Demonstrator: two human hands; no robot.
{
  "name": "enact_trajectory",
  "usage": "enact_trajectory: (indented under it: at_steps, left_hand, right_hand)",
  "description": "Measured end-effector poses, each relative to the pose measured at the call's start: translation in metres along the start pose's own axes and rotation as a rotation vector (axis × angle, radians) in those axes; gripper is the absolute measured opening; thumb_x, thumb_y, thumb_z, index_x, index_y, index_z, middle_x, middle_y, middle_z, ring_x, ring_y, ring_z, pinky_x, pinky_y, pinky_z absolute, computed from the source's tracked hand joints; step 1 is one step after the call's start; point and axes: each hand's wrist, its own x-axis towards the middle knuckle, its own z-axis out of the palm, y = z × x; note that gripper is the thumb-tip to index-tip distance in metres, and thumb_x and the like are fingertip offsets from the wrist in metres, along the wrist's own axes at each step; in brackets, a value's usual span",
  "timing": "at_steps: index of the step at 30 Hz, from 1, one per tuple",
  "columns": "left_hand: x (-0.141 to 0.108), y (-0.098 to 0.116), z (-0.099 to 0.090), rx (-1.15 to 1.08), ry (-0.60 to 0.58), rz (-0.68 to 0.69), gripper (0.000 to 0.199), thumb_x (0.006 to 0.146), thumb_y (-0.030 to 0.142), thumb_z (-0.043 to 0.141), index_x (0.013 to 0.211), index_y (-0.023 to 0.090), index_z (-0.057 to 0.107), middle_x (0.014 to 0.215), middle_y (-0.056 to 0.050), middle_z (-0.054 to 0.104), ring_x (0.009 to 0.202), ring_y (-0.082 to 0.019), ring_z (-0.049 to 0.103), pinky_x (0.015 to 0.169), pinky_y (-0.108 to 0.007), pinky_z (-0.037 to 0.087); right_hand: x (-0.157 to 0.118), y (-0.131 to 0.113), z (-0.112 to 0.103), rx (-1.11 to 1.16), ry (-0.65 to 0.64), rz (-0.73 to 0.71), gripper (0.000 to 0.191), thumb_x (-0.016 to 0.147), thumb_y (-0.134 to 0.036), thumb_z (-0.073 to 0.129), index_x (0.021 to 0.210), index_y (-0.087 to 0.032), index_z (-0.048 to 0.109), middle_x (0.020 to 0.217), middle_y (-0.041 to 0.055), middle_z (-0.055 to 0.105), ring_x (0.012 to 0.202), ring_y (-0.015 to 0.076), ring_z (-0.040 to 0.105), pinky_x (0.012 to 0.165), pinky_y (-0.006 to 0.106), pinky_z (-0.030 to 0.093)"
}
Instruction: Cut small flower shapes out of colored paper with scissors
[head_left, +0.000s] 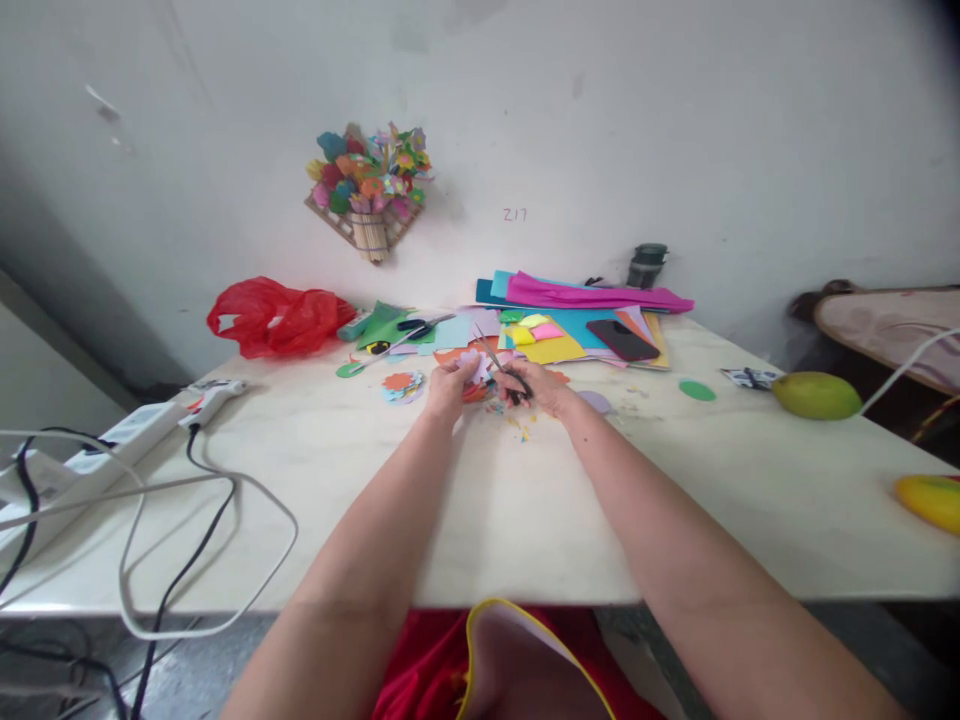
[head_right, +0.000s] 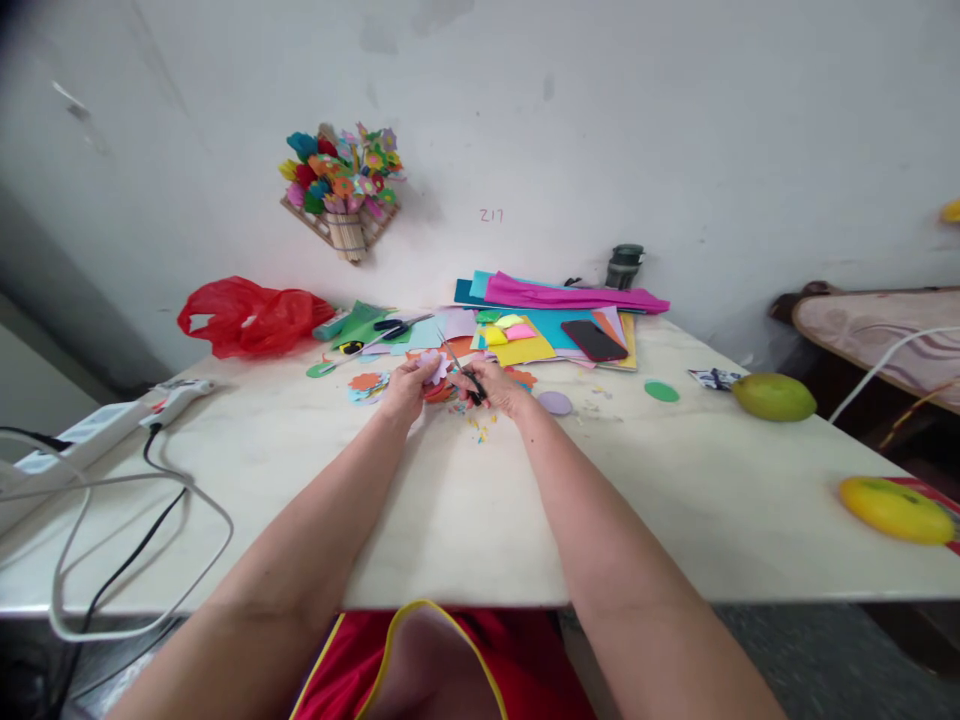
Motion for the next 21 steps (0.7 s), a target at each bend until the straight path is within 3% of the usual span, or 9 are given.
enact_trajectory:
  at_steps: [5, 11, 21]
  left_hand:
    - [0.001, -0.001, -0.002, 0.057, 0.015, -0.002, 0.041, 0.059, 0.047, 0.098, 0.070, 0.017, 0.073, 0.068, -0.002, 0.071, 0.061, -0.014, 0.064, 0.062, -0.027, 0.051]
    - [0.001, -0.001, -0.003, 0.062, 0.023, -0.008, 0.044, 0.053, 0.045, 0.099, 0.074, 0.016, 0.074, 0.073, -0.005, 0.075, 0.064, -0.015, 0.066, 0.062, -0.026, 0.052]
    - [-0.001, 0.000, 0.002, 0.043, 0.035, -0.014, 0.034, 0.057, 0.036, 0.095, 0.072, 0.015, 0.073, 0.068, -0.004, 0.072, 0.057, -0.012, 0.062, 0.056, -0.024, 0.049]
  right_hand:
    - [-0.001, -0.001, 0.004, -0.043, 0.015, 0.025, 0.032, 0.083, -0.035, 0.081, 0.067, -0.019, 0.058, 0.056, -0.0009, 0.065, 0.043, 0.0098, 0.056, 0.034, 0.020, 0.029]
    - [0.003, 0.005, 0.002, -0.091, 0.002, 0.056, 0.030, 0.081, -0.036, 0.081, 0.071, -0.020, 0.058, 0.057, -0.0013, 0.065, 0.043, 0.0106, 0.056, 0.035, 0.020, 0.028]
    - [0.005, 0.009, 0.000, -0.115, 0.007, 0.049, 0.028, 0.078, -0.038, 0.082, 0.078, -0.020, 0.061, 0.061, -0.0024, 0.066, 0.048, 0.0121, 0.057, 0.039, 0.021, 0.029]
